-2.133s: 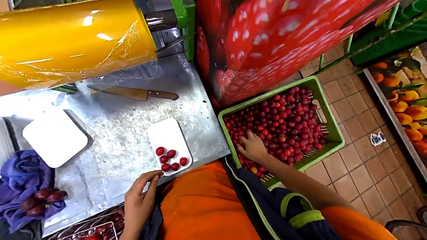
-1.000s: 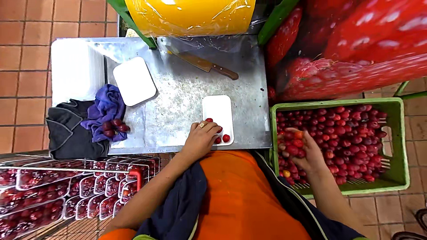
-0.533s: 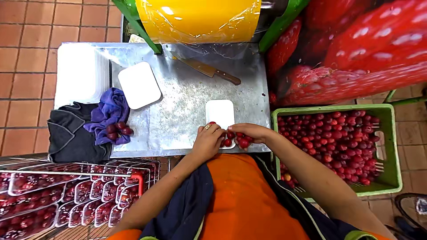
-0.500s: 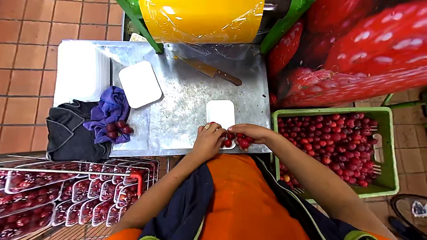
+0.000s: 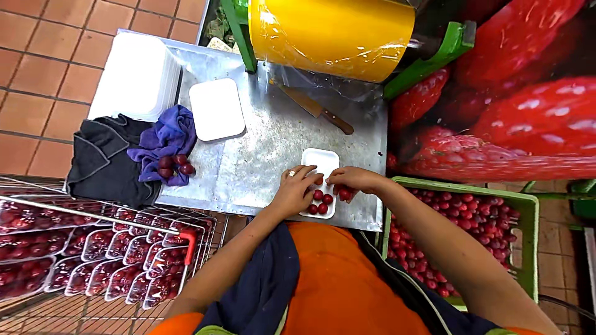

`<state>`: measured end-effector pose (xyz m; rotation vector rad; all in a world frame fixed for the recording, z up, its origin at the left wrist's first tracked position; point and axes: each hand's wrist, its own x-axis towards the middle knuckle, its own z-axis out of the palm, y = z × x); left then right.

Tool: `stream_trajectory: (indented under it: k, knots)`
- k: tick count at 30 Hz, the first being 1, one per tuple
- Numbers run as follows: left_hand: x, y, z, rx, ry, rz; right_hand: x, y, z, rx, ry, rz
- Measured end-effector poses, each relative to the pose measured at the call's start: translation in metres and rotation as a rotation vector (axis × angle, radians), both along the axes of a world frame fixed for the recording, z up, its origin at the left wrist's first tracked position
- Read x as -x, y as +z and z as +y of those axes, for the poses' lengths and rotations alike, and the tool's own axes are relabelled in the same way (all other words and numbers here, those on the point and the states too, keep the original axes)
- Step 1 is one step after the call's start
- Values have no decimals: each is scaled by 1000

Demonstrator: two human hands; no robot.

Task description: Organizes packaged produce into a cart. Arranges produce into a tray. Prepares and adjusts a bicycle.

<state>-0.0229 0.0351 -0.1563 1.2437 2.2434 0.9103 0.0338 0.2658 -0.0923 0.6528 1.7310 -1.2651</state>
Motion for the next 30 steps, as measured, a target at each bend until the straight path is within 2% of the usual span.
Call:
stream_trajectory:
  k: [3, 8, 15, 17, 21, 26, 28, 30]
  knots:
    - [3, 1, 4, -29, -74, -11, -2, -2, 1, -11, 16, -10]
    - [5, 4, 8, -38, -2, -7, -4, 2, -3, -186, 220, 5]
    - [4, 10, 11, 8, -27, -39, -15, -1, 4, -229, 345, 106]
    - [3, 10, 11, 0, -56, -73, -21, 1, 9, -239, 300, 179]
    - [3, 5, 10, -30, -50, -139, -14, 0, 13, -175, -33, 317]
    - [12, 10, 12, -134, 208, -243, 17, -24, -8, -285, 159, 680]
    - [17, 10, 13, -123, 232, -220, 22, -25, -11, -229, 148, 675]
    - [22, 6, 17, -65, 201, -164, 21, -21, -11, -106, 12, 523]
